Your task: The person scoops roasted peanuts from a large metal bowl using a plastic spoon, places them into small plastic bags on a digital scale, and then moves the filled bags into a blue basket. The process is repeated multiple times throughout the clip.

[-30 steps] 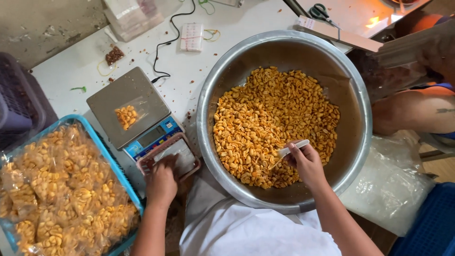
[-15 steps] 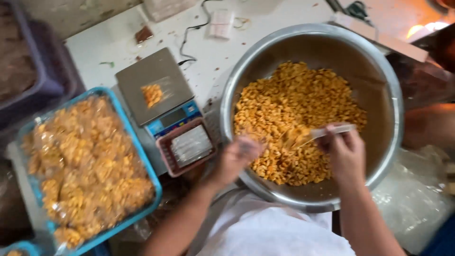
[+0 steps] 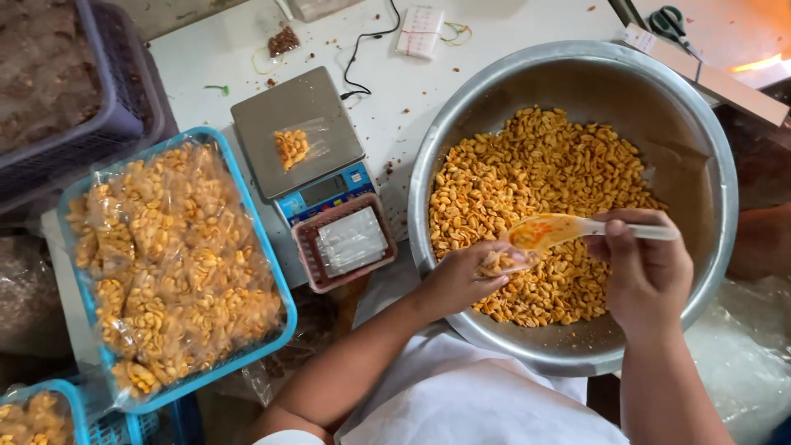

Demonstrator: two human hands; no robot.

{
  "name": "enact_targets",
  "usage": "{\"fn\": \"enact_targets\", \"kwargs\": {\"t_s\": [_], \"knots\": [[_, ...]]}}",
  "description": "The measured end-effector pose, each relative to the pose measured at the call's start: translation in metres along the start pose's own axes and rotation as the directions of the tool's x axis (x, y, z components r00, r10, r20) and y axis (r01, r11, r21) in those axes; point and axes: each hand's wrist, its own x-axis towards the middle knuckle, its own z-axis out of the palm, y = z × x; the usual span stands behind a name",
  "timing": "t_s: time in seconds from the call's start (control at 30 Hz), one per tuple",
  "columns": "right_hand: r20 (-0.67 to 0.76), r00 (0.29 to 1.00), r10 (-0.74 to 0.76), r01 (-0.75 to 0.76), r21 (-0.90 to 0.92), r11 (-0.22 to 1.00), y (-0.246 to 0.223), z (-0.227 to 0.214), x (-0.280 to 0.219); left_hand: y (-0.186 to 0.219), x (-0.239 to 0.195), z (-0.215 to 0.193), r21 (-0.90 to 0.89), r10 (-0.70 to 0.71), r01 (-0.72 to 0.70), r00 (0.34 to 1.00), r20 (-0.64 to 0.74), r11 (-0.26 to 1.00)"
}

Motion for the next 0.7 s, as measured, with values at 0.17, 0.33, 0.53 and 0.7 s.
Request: {"fn": "enact_targets", "kwargs": {"t_s": [0.17,0.33,0.53,0.7], "knots": [[-0.117,0.987,0.106,-0.094,0.103,0.990,0.025,-0.012,0.009,-0.017,0.004,0.009,-0.337,0.091,-0.074,0.995,0.036,0.938],[-0.236,0.951,0.201,-0.142,0.245,0.959,0.055,-0.042,0.007,-0.020,0.011,-0.072,-0.545,0.267,-0.216,0.964,0.015,0.810],[-0.255,0.937,0.239,-0.232,0.056,0.971,0.082,-0.054,-0.022,-0.059,0.037,-0.242,0.438,0.411,-0.094,0.564,-0.716,0.894],[-0.226,0.907,0.355,-0.358,0.030,0.933,0.099,-0.038,-0.031,-0.101,0.032,-0.258,0.507,0.261,0.437,0.508,-0.821,0.742]]}}
